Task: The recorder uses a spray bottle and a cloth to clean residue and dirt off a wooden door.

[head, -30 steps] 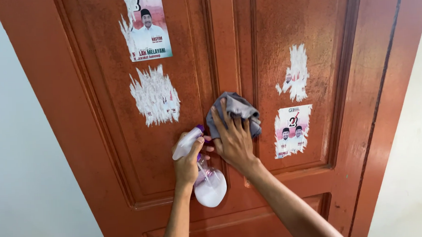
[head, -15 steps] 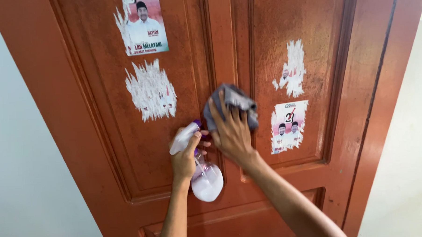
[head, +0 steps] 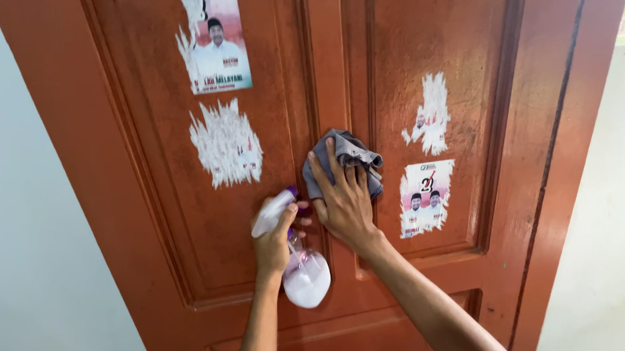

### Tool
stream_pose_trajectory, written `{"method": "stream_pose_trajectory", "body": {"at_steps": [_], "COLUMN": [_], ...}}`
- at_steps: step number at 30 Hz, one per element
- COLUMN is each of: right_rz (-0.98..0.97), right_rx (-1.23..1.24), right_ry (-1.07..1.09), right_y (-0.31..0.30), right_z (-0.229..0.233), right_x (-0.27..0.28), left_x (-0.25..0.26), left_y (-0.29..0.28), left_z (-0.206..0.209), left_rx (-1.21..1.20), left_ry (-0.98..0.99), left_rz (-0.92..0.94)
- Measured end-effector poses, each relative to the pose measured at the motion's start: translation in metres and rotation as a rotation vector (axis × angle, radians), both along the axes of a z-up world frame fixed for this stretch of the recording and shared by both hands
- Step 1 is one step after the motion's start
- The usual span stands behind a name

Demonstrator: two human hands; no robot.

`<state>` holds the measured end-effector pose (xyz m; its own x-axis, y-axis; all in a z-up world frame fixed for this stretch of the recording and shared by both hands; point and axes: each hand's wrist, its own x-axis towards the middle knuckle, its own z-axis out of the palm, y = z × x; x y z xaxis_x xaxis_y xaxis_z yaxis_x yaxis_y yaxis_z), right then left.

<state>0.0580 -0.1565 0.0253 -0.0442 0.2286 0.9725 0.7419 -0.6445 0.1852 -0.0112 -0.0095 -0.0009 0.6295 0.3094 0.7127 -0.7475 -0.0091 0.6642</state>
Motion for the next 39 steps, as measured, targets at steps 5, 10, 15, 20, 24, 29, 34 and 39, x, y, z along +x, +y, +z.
{"method": "stream_pose_trajectory", "body": {"at_steps": [5, 10, 15, 20, 24, 29, 34, 39], "right_rz": [0.001, -0.003, 0.018, 0.043, 0.055, 0.016, 0.051, 0.013], "right_rx": [0.023, 0.027, 0.047, 0.030, 0.079, 0.065, 0.043, 0.032], "right_ry": [0.007, 0.055, 0.025, -0.018, -0.046, -0.040, 0.014, 0.056], "right_y": [0.007, 0.009, 0.008, 0.001, 0.005, 0.012, 0.005, 0.015], "right_z": [-0.014, -0.016, -0.020, -0.002, 0.004, -0.007, -0.004, -0.017], "right_x": [0.006, 0.006, 0.003, 0.004, -0.004, 0.012, -0.003, 0.015], "left_x": [0.011, 0.005, 0.013, 0.010, 0.014, 0.021, 0.013, 0.017], "left_y": [0.005, 0.003, 0.005, 0.003, 0.004, 0.008, 0.006, 0.006], "left_z": [-0.008, -0.004, -0.007, -0.003, -0.012, -0.004, -0.014, -0.005], "left_rx": [-0.035, -0.021, -0.023, -0.031, -0.060, -0.046, -0.039, -0.050], "left_ry": [0.004, -0.007, -0.024, -0.030, 0.039, 0.002, 0.039, 0.022], "left_rz": [-0.025, -0.002, -0.013, -0.007, 0.014, 0.002, 0.015, -0.001]}}
